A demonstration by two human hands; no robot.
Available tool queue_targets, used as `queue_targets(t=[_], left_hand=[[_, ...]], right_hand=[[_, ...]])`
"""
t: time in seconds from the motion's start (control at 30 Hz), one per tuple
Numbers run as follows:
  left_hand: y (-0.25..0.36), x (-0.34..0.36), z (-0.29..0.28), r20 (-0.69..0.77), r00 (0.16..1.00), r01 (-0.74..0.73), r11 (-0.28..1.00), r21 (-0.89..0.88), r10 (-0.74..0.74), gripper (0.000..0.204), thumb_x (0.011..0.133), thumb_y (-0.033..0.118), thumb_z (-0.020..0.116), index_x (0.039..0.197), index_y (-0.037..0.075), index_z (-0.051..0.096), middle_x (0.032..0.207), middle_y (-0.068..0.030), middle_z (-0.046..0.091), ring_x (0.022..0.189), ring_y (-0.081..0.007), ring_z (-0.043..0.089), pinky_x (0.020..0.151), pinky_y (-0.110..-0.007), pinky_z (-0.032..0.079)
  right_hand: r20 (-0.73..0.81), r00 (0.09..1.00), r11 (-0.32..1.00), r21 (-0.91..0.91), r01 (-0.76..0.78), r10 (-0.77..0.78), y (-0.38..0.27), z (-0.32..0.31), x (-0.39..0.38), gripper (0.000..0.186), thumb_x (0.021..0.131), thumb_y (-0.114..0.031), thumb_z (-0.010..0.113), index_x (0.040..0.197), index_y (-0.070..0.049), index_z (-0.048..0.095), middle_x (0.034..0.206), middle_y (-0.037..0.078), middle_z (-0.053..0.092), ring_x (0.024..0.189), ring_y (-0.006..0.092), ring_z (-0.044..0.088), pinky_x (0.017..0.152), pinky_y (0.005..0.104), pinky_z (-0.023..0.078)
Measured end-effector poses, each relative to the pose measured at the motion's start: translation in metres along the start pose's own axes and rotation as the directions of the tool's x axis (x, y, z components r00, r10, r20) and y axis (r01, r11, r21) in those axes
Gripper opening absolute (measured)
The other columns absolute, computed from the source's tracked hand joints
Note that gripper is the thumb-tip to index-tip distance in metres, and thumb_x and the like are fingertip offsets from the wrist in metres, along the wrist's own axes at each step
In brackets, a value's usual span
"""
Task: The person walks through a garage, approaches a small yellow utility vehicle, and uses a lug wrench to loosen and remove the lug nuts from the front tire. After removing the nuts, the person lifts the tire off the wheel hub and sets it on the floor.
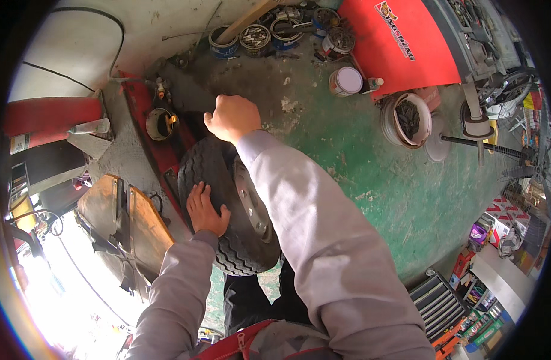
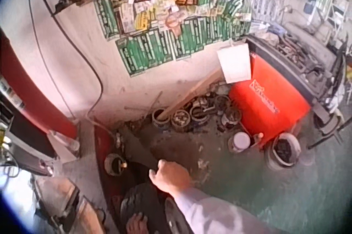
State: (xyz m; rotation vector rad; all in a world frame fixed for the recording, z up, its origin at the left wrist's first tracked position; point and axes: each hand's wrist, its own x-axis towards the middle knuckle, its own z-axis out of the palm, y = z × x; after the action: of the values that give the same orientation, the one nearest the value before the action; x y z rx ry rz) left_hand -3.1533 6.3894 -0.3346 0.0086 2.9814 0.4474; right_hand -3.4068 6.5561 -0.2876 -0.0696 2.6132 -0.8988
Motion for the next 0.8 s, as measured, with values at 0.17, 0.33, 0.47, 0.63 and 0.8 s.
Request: queue_targets(t=[0.17, 0.33, 0.47, 0.63, 0.8], left_hand=[[0.001, 0.002, -0.001, -0.005, 1.0, -0.012, 1.0, -0.008, 0.012, 0.071, 0.077, 0.027, 0.068, 0.139, -0.002, 0.052, 0.151, -0.0219, 0.047, 0.145, -0.0426, 0.039, 0.122, -0.057, 0.028], [-0.001, 0.003, -0.002, 0.012, 1.0, -0.006, 1.0, -0.001, 0.006, 0.071, 0.076, 0.027, 0.068, 0.138, -0.003, 0.052, 0.151, -0.0219, 0.047, 0.145, -0.0424, 0.038, 0.121, -0.057, 0.028], [-0.001, 0.003, -0.001, 0.012, 1.0, -0.009, 1.0, 0.005, 0.009, 0.071, 0.076, 0.027, 0.068, 0.138, -0.003, 0.052, 0.151, -0.0216, 0.047, 0.146, -0.0423, 0.038, 0.121, -0.058, 0.028], [0.001, 0.007, -0.001, 0.016, 1.0, -0.009, 1.0, 0.0, 0.009, 0.071, 0.075, 0.027, 0.068, 0.138, -0.003, 0.053, 0.151, -0.0219, 0.047, 0.145, -0.0422, 0.039, 0.121, -0.058, 0.029], [0.004, 0.012, -0.002, 0.03, 1.0, -0.003, 1.0, -0.011, 0.004, 0.07, 0.076, 0.027, 0.069, 0.137, -0.003, 0.053, 0.151, -0.0223, 0.048, 0.145, -0.0419, 0.039, 0.121, -0.058, 0.028]], right_hand=[[-0.003, 1.0, 1.0, 0.005, -0.013, 0.013, 0.001, 0.0, 0.003, 0.036, 0.09, -0.04, 0.07, 0.098, -0.004, 0.074, 0.093, 0.019, 0.076, 0.093, 0.0377, 0.074, 0.083, 0.0485, 0.06], [-0.011, 1.0, 1.0, 0.015, -0.017, 0.017, 0.0, 0.0, 0.006, 0.035, 0.09, -0.038, 0.071, 0.098, -0.004, 0.074, 0.093, 0.019, 0.076, 0.091, 0.0383, 0.074, 0.083, 0.0487, 0.06], [-0.047, 0.997, 0.998, 0.022, -0.055, 0.056, 0.0, 0.001, 0.008, 0.036, 0.089, -0.04, 0.075, 0.098, -0.006, 0.076, 0.094, 0.018, 0.077, 0.093, 0.0384, 0.074, 0.084, 0.0485, 0.059], [-0.032, 0.997, 0.997, 0.008, -0.076, 0.076, 0.002, -0.005, 0.015, 0.035, 0.089, -0.04, 0.075, 0.098, -0.006, 0.076, 0.093, 0.016, 0.077, 0.093, 0.0378, 0.074, 0.085, 0.0487, 0.058], [-0.026, 0.996, 0.996, 0.0, -0.085, 0.085, 0.004, -0.009, 0.023, 0.036, 0.09, -0.04, 0.073, 0.101, -0.006, 0.075, 0.095, 0.016, 0.077, 0.094, 0.0375, 0.074, 0.085, 0.0484, 0.059]])
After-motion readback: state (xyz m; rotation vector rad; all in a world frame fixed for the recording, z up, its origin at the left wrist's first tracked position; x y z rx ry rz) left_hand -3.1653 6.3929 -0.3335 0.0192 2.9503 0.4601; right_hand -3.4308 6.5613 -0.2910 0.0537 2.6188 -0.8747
